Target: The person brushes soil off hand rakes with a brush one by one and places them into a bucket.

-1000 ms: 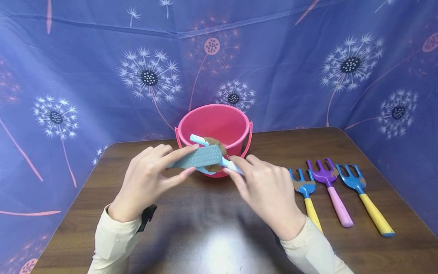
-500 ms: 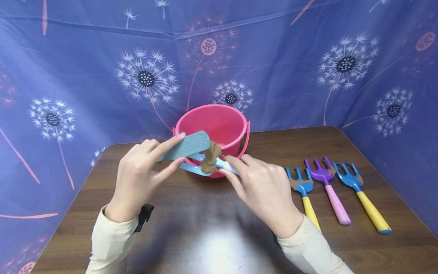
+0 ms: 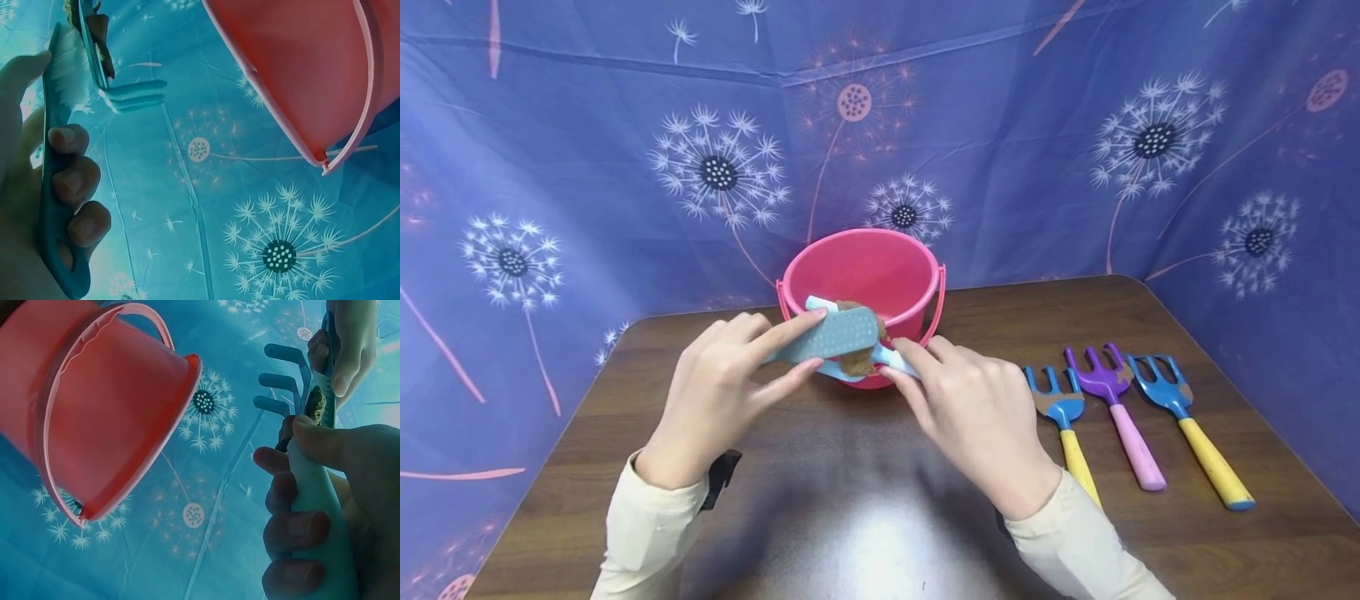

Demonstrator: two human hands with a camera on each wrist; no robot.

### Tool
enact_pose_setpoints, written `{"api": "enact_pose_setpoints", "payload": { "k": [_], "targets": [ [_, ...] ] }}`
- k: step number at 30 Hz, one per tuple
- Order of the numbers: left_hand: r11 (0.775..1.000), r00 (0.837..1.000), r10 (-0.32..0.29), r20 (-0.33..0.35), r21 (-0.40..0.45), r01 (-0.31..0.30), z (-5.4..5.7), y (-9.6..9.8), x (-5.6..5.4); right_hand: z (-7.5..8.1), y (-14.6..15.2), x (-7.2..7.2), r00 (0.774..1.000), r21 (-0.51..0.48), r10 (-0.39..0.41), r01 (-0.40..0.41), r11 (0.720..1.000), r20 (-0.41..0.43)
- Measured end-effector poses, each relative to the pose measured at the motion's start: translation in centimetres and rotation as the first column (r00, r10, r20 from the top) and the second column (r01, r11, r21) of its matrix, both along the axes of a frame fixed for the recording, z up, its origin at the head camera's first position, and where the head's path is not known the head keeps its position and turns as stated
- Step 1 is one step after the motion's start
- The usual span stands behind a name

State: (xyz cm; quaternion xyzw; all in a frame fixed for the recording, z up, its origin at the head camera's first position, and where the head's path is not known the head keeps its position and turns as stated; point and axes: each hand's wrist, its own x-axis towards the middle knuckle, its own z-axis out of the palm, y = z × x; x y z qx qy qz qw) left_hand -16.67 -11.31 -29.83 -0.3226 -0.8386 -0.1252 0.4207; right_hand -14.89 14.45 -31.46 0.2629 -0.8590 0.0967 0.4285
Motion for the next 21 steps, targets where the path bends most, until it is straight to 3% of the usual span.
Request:
{"api": "enact_pose_setpoints", "payload": {
  "k": [7,14,21],
  "targets": [
    [0.999,0.996,-0.042,0.078,0.022,0.040,0.10,-0.25,0.18,-0.11,0.12,-0.03,1.000,-0.016,0.006,-0.005,1.000,0.017],
    [0.999,0.988,-0.038,0.150,0.016,0.036,0.35,-0.31,0.47,-0.09,0.24,-0.03,0.999,-0.019,-0.002,0.003,1.000,0.036],
    [0.999,0.989,-0.046,0.142,0.006,0.045,0.36,-0.30,0.51,-0.03,0.33,0.02,0.998,-0.029,-0.012,0.013,0.999,0.058]
  ]
}}
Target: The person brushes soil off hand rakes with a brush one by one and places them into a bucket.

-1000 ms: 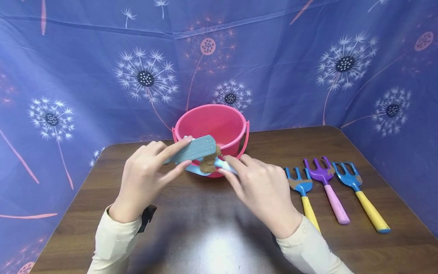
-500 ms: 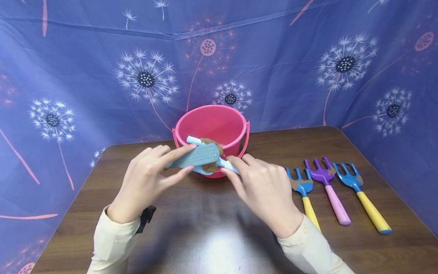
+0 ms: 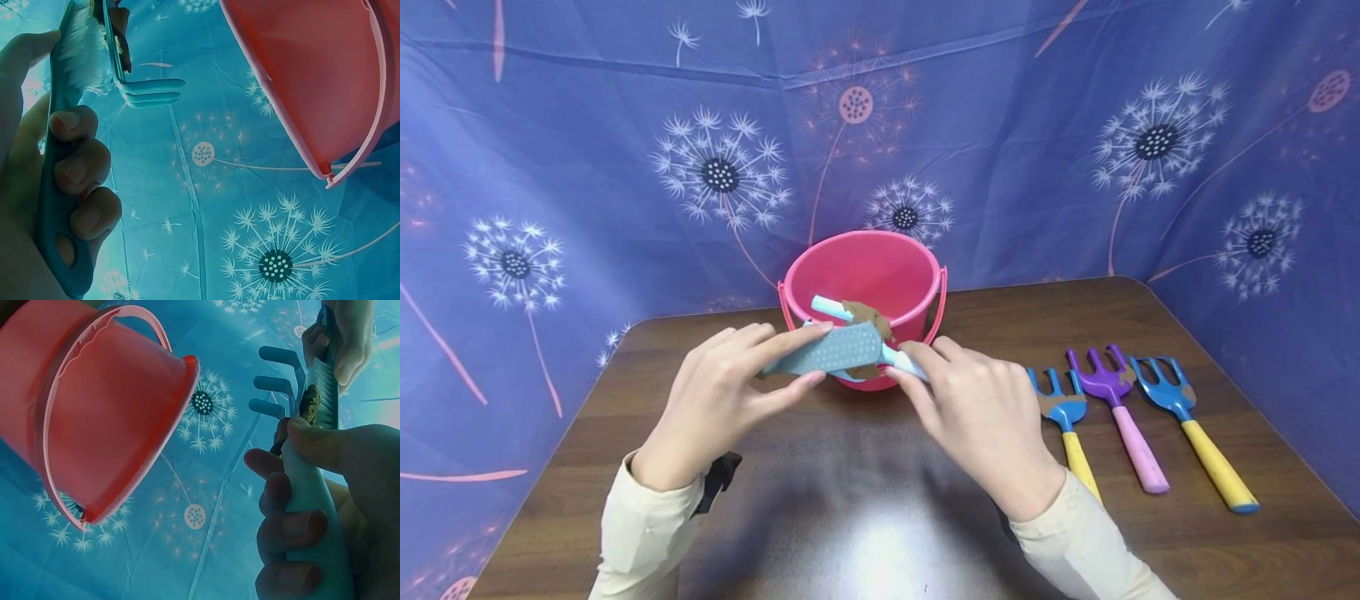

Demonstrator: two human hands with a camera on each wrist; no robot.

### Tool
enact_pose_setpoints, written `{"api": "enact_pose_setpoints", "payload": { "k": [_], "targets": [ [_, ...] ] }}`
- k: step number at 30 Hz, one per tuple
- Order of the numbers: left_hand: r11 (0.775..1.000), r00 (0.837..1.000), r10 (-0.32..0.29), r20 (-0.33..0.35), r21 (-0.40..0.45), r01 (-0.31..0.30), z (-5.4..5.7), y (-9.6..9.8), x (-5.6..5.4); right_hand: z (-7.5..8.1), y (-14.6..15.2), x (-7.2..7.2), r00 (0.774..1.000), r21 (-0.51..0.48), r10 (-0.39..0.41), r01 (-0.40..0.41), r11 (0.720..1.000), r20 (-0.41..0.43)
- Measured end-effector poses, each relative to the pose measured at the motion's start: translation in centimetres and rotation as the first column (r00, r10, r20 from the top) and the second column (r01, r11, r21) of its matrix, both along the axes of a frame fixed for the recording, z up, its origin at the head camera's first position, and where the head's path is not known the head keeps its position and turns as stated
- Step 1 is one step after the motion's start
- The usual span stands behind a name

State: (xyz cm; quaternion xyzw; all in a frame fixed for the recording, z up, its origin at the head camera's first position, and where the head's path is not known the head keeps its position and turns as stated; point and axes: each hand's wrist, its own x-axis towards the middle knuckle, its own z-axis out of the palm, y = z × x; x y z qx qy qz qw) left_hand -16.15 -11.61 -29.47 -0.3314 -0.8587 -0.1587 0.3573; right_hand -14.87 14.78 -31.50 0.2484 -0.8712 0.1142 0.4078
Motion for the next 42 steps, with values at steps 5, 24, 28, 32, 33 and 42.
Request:
{"api": "enact_pose_setpoints", "payload": {
  "k": [5,24,28,32,33,42],
  "targets": [
    [1.000,1.000,-0.014,-0.006,0.015,0.014,0.1,-0.1,-0.1,0.1,0.0,0.0,1.000,-0.006,0.005,-0.005,1.000,0.007],
    [0.993,0.999,-0.021,0.026,0.121,0.017,0.6,0.0,0.1,0.4,0.0,0.0,1.000,0.003,-0.020,0.021,1.000,-0.005],
    [0.991,1.000,0.015,-0.016,0.135,-0.012,0.4,0.1,0.0,0.4,0.0,0.0,1.000,0.003,-0.019,0.019,1.000,-0.007],
    [0.993,0.997,0.048,-0.062,0.114,-0.041,0.1,0.5,-0.3,0.4,-0.3,0.1,0.999,0.007,-0.021,0.021,1.000,-0.035],
    [0.994,0.996,0.056,-0.074,0.103,-0.048,0.1,0.6,-0.4,0.4,-0.3,0.1,0.999,0.011,-0.020,0.021,1.000,-0.042],
    [0.998,0.987,0.038,-0.154,-0.047,-0.046,0.0,0.6,-0.3,0.4,-0.3,0.2,0.998,0.029,-0.025,0.027,0.999,-0.052]
  ]
}}
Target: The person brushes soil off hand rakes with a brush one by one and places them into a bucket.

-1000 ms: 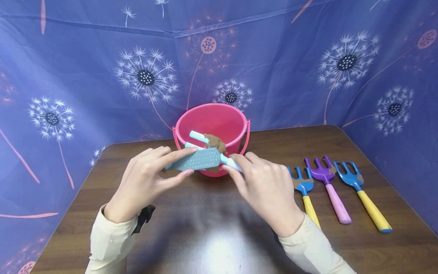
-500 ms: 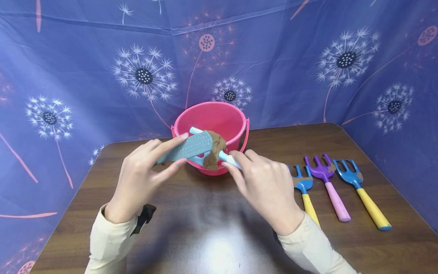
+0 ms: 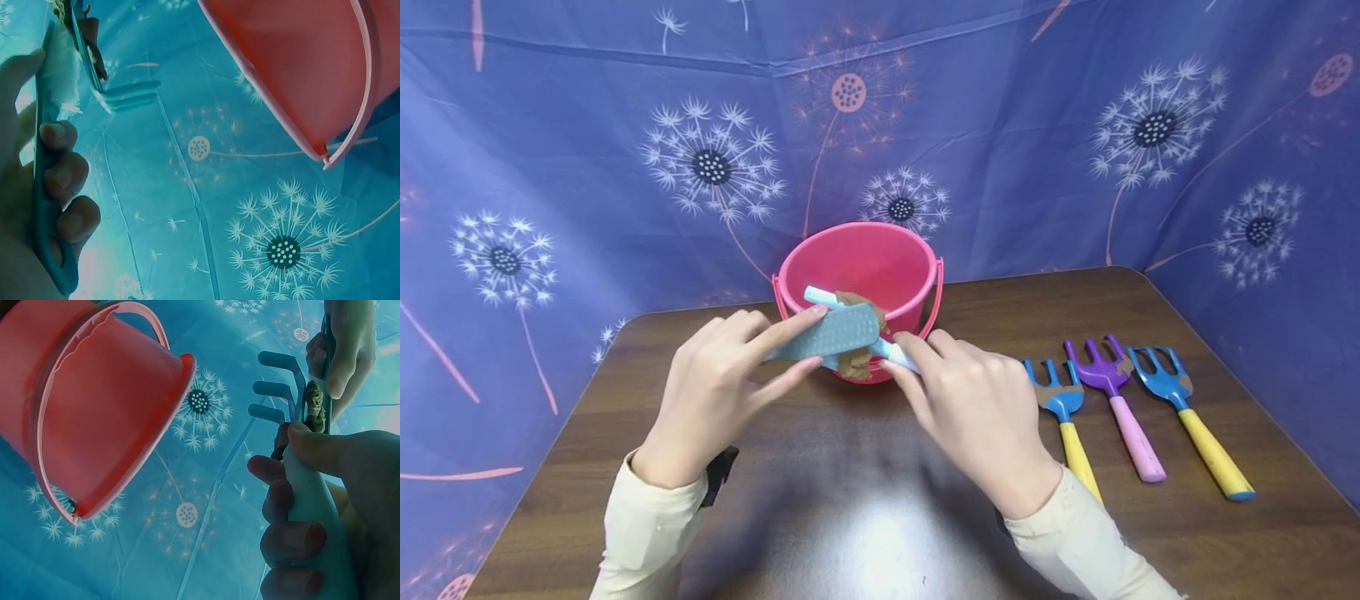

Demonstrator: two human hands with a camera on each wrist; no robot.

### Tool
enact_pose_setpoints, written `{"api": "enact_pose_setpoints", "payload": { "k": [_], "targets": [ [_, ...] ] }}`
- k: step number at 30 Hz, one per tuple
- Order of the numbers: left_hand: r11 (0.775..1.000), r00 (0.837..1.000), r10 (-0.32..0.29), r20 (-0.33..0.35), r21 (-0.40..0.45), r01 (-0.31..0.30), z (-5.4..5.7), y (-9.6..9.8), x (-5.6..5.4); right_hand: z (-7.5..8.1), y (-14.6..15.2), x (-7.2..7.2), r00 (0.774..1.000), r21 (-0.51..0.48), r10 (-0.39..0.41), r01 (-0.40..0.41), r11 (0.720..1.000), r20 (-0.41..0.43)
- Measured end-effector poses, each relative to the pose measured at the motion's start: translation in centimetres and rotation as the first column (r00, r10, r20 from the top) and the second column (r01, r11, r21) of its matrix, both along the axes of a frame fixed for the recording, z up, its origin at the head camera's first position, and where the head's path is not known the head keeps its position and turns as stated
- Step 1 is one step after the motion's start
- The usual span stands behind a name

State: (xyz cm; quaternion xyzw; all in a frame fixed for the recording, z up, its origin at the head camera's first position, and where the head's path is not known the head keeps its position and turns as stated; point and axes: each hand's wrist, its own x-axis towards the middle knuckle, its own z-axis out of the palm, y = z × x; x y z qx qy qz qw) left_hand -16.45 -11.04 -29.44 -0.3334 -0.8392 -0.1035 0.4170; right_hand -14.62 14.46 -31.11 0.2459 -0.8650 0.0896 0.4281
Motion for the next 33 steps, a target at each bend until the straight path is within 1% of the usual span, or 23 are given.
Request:
{"api": "enact_pose_setpoints", "payload": {
  "k": [4,8,11,12,15,17,19,22,25,29,33],
  "targets": [
    [1.000,1.000,-0.012,0.006,-0.020,0.012,0.0,-0.1,0.1,0.0,0.1,0.1,1.000,0.006,-0.002,0.002,1.000,0.013],
    [0.999,0.999,-0.029,0.012,-0.022,0.030,0.0,0.0,0.1,0.1,0.4,0.1,0.999,0.006,-0.011,0.011,1.000,0.031],
    [0.999,0.999,-0.043,0.016,-0.017,0.044,0.0,0.0,0.1,0.2,0.5,0.2,0.999,-0.001,-0.017,0.017,1.000,0.027],
    [0.999,0.999,-0.047,0.021,-0.007,0.047,0.1,0.0,0.1,0.2,0.4,0.1,1.000,-0.004,-0.018,0.018,1.000,0.022],
    [0.997,0.998,-0.048,0.031,0.060,0.046,0.2,-0.1,0.1,0.2,0.3,0.1,1.000,-0.009,-0.016,0.016,1.000,0.003],
    [0.993,0.999,-0.040,0.031,0.108,0.036,0.3,-0.2,0.1,0.2,0.2,0.1,1.000,-0.008,-0.010,0.010,1.000,-0.002],
    [0.990,0.999,-0.026,0.021,0.136,0.023,0.3,-0.2,0.1,0.2,0.2,0.1,1.000,-0.005,-0.007,0.007,1.000,-0.003],
    [0.993,1.000,-0.011,0.014,0.120,0.009,0.2,0.1,0.0,0.1,0.2,0.1,1.000,0.006,0.003,-0.003,1.000,-0.001],
    [0.998,1.000,-0.002,0.005,0.067,0.001,-0.1,0.5,-0.1,0.1,0.1,0.1,1.000,0.016,0.008,-0.008,1.000,-0.001],
    [1.000,1.000,0.004,-0.007,0.003,-0.004,-0.3,0.9,0.1,0.2,0.2,0.1,1.000,0.013,0.002,-0.002,1.000,0.000],
    [1.000,1.000,-0.012,-0.016,-0.010,0.011,-0.1,0.9,0.4,0.2,0.3,0.2,1.000,0.007,-0.007,0.007,1.000,0.004]
  ]
}}
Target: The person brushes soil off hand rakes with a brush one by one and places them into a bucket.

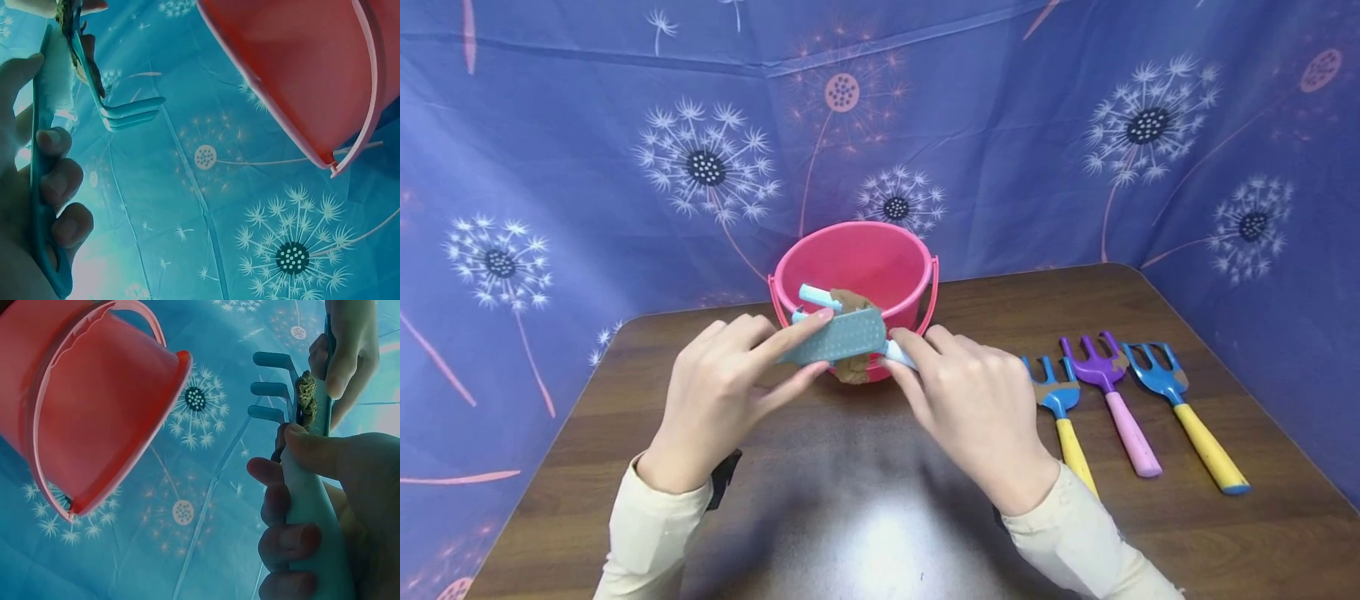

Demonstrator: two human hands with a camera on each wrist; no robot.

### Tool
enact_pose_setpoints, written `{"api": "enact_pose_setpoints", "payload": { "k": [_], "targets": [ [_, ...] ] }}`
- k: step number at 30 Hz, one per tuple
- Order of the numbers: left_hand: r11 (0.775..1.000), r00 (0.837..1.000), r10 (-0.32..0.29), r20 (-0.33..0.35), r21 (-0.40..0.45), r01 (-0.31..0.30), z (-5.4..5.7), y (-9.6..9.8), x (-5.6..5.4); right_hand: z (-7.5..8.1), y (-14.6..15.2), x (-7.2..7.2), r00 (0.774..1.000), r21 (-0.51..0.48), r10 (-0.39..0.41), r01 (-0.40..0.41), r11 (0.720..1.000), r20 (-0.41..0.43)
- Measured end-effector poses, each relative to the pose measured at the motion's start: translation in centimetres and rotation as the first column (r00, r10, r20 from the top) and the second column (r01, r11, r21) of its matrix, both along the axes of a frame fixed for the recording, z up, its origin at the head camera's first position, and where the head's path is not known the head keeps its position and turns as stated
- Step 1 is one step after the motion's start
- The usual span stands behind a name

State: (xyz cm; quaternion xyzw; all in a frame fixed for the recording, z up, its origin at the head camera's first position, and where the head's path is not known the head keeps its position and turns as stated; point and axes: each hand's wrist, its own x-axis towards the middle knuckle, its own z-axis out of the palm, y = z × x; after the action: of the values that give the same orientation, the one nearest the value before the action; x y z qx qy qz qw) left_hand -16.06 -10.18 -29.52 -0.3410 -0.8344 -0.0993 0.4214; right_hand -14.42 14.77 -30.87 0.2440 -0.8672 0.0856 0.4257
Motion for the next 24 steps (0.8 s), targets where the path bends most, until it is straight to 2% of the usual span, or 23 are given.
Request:
{"api": "enact_pose_setpoints", "payload": {
  "k": [5,11,18,21,24],
  "targets": [
    [0.999,1.000,-0.031,-0.001,-0.007,0.031,0.08,-0.10,0.07,0.14,0.26,0.13,1.000,-0.002,-0.009,0.009,1.000,0.007],
    [0.999,0.999,-0.031,-0.026,-0.025,0.031,0.04,0.39,0.00,0.44,0.73,0.08,1.000,-0.002,-0.026,0.026,1.000,0.014],
    [0.992,1.000,0.000,-0.020,0.129,0.002,0.06,0.26,-0.02,0.38,0.52,-0.13,1.000,-0.025,-0.015,0.014,1.000,-0.019],
    [0.990,0.999,0.020,-0.034,0.142,-0.015,0.05,0.33,-0.06,0.29,0.39,-0.06,1.000,-0.024,-0.003,0.003,1.000,-0.019],
    [0.992,0.999,0.030,-0.029,0.120,-0.027,-0.11,0.36,-0.11,0.21,0.32,0.09,1.000,-0.017,-0.003,0.002,1.000,-0.017]
  ]
}}
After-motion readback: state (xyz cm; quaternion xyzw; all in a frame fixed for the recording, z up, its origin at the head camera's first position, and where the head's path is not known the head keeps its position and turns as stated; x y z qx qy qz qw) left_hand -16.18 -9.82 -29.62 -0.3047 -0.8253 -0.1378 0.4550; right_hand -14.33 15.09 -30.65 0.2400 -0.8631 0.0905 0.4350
